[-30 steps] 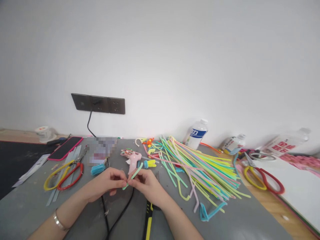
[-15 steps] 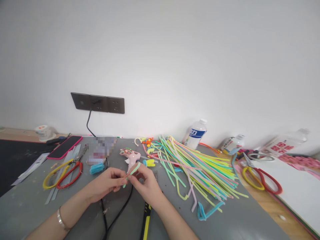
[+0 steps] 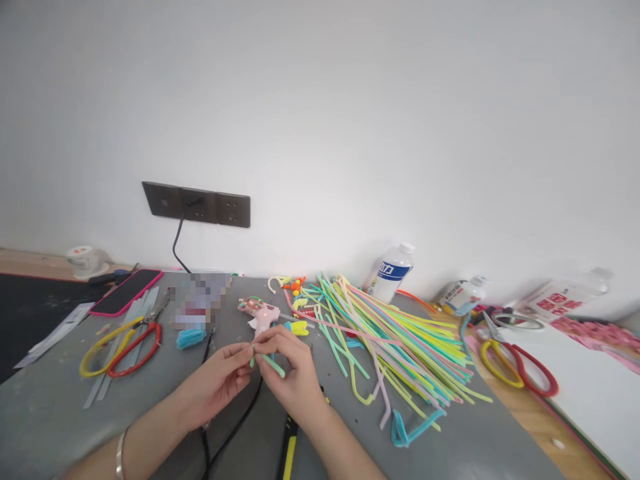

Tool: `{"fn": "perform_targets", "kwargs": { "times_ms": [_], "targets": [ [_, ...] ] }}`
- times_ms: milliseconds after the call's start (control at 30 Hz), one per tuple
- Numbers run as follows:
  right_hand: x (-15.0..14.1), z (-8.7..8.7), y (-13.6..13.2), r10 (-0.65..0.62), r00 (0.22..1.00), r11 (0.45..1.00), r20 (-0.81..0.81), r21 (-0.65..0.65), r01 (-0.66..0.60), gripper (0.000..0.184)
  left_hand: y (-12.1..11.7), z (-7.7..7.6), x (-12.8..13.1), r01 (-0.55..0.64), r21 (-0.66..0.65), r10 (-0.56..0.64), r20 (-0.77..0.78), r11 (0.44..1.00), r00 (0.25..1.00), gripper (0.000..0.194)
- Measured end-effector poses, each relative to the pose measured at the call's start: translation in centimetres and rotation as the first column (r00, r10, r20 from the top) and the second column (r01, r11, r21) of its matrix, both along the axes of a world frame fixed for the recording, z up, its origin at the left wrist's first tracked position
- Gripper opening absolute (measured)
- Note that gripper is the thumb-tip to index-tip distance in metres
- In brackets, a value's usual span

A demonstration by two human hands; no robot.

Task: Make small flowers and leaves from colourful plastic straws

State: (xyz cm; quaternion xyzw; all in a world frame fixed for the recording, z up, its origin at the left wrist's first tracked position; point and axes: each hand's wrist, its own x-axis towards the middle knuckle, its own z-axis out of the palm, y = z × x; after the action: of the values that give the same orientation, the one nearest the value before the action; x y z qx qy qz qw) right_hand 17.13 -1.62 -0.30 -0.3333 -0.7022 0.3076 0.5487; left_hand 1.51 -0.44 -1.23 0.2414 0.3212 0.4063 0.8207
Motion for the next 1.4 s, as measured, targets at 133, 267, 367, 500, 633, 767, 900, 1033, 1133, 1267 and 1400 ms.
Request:
{"fn": "perform_targets", "kwargs": {
  "times_ms": [133,267,367,500,633,767,900,1033,1133,1267,1400],
  "targets": [
    [0.0,0.2,-0.3,0.006,0.997,0.999,0.072,0.053,-0.01,0.011,-0.2,-0.2,0.1,-0.015,-0.087,0.021,0.073,0.996,0.997,0.034],
    [0.0,0.3,-0.5,-0.003,0.988,0.992,0.157,0.124,-0.017,0.013,-0.5,0.0,0.0,0.004,-0.127,0.009,0.103,0.992,0.995,0.035],
    [0.1,0.2,-0.4,-0.011,0.985,0.99,0.17,0.138,-0.012,0.013,-0.6,0.1,0.1,0.015,-0.129,-0.002,0.098,0.992,0.995,0.035],
    [0.2,0.1,-0.2,-0.02,0.986,0.991,0.165,0.135,-0.002,0.009,-0.3,0.1,0.0,0.034,-0.049,-0.034,0.006,0.998,0.999,0.035],
    [0.4,0.1,-0.1,0.0,0.986,0.993,0.164,0.115,-0.019,0.012,0.1,0.2,-0.3,0.066,0.062,-0.061,-0.088,0.996,0.994,0.037],
    [0.4,0.3,0.1,0.01,0.988,0.995,0.153,0.093,-0.024,0.011,0.2,0.4,-0.4,0.074,0.069,-0.065,-0.119,0.995,0.991,0.036],
    [0.2,0.3,0.3,0.012,0.988,0.997,0.155,0.079,-0.024,0.005,0.2,0.5,-0.6,0.081,0.095,-0.066,-0.152,0.992,0.986,0.035],
    [0.2,0.2,0.2,0.038,0.986,0.997,0.161,0.057,-0.048,0.01,0.4,0.4,-0.8,0.108,0.16,-0.071,-0.219,0.981,0.973,0.035],
    [0.3,0.1,0.0,0.029,0.982,0.999,0.186,0.036,-0.036,0.023,0.4,0.3,-0.8,0.146,0.241,-0.068,-0.307,0.96,0.949,0.038],
    [0.1,0.1,-0.3,0.09,0.962,0.994,0.257,0.033,-0.102,0.031,0.3,0.0,-0.6,0.187,0.336,-0.034,-0.412,0.923,0.911,0.041],
    [-0.1,0.1,-0.3,0.119,0.952,0.991,0.284,0.031,-0.133,0.022,0.2,0.1,-0.4,0.205,0.337,-0.035,-0.447,0.919,0.894,0.043]
  ]
}}
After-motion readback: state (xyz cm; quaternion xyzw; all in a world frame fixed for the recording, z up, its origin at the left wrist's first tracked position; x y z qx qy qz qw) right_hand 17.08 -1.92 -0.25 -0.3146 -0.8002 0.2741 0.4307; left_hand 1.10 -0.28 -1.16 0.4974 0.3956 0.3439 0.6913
